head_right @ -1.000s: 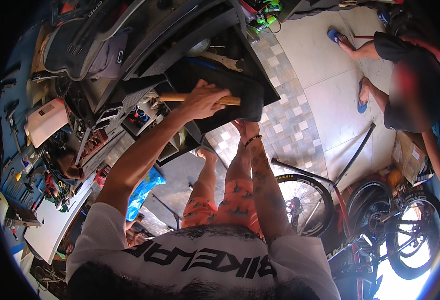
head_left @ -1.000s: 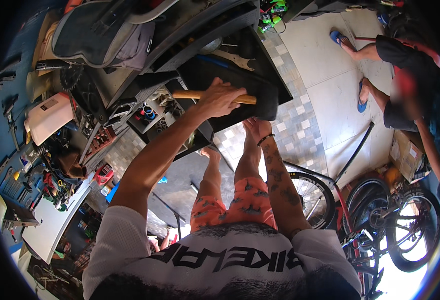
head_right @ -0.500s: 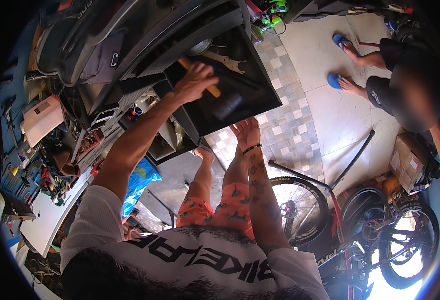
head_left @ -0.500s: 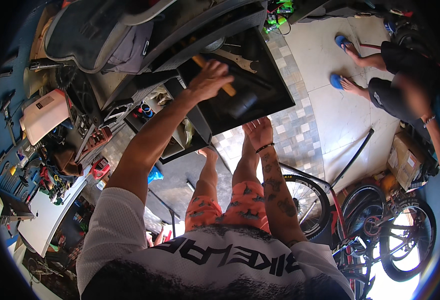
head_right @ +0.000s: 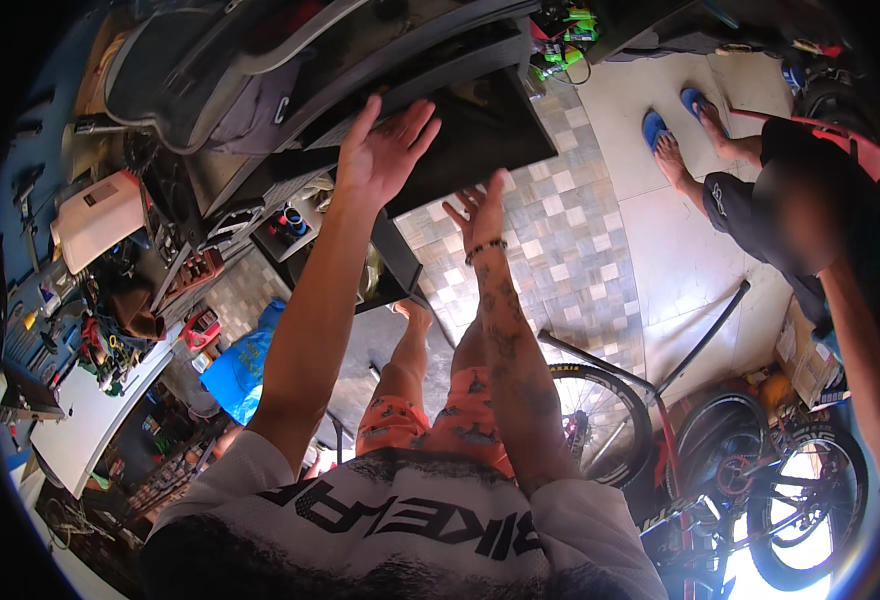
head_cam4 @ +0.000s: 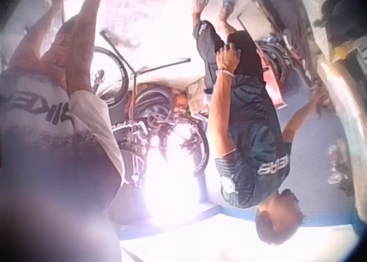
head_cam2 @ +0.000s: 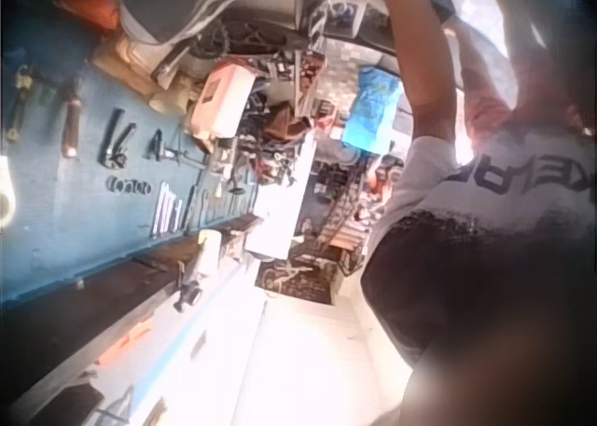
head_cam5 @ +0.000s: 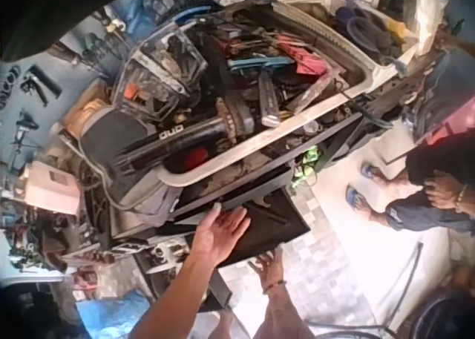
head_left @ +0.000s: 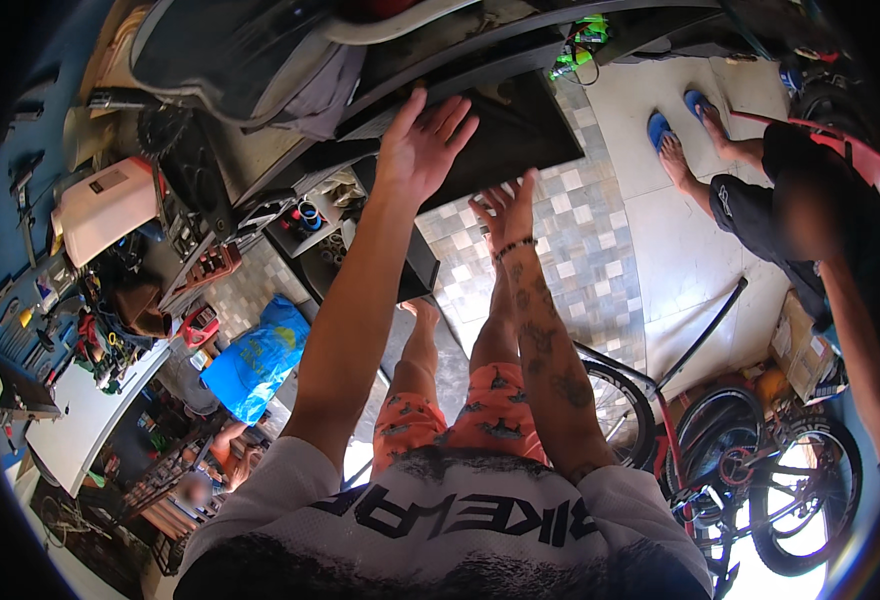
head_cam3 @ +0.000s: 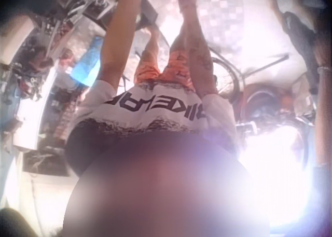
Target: The person unpacks a cardboard box and removes a blue plastic bag containing bicycle parts. They place the bag on the floor, then pick up and inspect a black rubber tube and a small blue ring, placing them on the workbench. They open a drawer, retrieve a dark cloth, and wipe the rubber tube before setting it down.
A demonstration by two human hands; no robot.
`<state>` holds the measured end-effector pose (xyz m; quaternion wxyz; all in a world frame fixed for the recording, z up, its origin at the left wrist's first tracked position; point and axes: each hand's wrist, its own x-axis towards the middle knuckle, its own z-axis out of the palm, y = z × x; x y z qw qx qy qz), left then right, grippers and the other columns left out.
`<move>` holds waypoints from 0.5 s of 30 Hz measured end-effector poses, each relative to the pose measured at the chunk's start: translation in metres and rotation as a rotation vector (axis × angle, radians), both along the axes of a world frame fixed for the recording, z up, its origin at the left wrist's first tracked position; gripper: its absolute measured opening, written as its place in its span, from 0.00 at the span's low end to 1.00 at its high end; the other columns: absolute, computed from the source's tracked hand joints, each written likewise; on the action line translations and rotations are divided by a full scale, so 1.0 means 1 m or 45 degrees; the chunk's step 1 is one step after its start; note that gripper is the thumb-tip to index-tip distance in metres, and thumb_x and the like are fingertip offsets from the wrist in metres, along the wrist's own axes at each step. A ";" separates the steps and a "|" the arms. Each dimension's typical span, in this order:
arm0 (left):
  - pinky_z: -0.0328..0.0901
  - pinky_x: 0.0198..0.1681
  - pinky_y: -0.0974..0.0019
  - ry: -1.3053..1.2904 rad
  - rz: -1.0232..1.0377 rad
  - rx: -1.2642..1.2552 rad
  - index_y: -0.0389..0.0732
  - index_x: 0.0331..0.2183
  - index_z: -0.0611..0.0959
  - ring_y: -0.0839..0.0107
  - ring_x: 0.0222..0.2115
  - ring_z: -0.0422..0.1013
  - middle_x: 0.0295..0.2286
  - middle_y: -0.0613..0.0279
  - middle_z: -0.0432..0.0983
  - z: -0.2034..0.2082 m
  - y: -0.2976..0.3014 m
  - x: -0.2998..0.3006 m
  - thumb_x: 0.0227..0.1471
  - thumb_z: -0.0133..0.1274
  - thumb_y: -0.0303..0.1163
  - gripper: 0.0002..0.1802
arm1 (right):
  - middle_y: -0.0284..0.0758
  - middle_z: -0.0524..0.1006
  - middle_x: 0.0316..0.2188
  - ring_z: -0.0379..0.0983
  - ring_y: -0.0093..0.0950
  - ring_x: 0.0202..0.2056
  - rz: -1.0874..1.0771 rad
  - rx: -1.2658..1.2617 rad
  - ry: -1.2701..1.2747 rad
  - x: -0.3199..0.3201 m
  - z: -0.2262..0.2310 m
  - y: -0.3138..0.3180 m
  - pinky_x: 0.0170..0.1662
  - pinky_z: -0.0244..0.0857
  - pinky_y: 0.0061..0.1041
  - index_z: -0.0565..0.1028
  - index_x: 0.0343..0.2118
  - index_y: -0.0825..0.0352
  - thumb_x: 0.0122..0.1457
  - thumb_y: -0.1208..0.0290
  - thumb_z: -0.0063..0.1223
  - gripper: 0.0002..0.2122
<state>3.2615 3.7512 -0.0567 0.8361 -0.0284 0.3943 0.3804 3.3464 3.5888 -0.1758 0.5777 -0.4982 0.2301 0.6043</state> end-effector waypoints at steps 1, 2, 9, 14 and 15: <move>0.59 0.68 0.40 0.019 0.041 -0.008 0.39 0.46 0.75 0.49 0.58 0.68 0.49 0.41 0.75 0.000 0.005 0.006 0.56 0.65 0.39 0.22 | 0.45 0.61 0.64 0.61 0.43 0.65 0.056 -0.005 -0.072 -0.001 -0.004 0.012 0.59 0.69 0.50 0.54 0.70 0.62 0.59 0.29 0.51 0.47; 0.59 0.68 0.40 -0.016 0.089 -0.006 0.38 0.45 0.75 0.50 0.56 0.70 0.48 0.43 0.75 0.001 0.006 0.012 0.55 0.65 0.37 0.22 | 0.45 0.61 0.64 0.62 0.42 0.64 0.131 0.019 -0.107 0.000 -0.007 0.019 0.58 0.70 0.49 0.55 0.69 0.63 0.58 0.33 0.56 0.46; 0.63 0.61 0.40 0.221 0.279 -0.058 0.43 0.35 0.78 0.56 0.46 0.74 0.34 0.58 0.78 0.001 -0.009 0.038 0.46 0.59 0.34 0.12 | 0.39 0.76 0.45 0.74 0.30 0.46 0.050 -0.195 -0.672 0.020 0.017 0.026 0.41 0.71 0.31 0.65 0.57 0.65 0.59 0.54 0.66 0.30; 0.64 0.59 0.38 0.185 0.266 -0.147 0.46 0.30 0.75 0.57 0.46 0.72 0.32 0.63 0.73 0.007 -0.065 0.032 0.47 0.57 0.32 0.07 | 0.35 0.77 0.33 0.73 0.27 0.34 -0.092 -0.015 -1.548 0.045 0.130 -0.007 0.40 0.69 0.27 0.75 0.40 0.69 0.65 0.67 0.59 0.10; 0.64 0.60 0.38 0.162 0.285 -0.160 0.46 0.29 0.75 0.57 0.46 0.72 0.32 0.63 0.73 0.013 -0.083 0.032 0.48 0.56 0.31 0.05 | 0.36 0.78 0.33 0.74 0.28 0.34 -0.010 0.075 -1.700 0.043 0.154 -0.006 0.41 0.69 0.28 0.76 0.38 0.69 0.63 0.68 0.60 0.09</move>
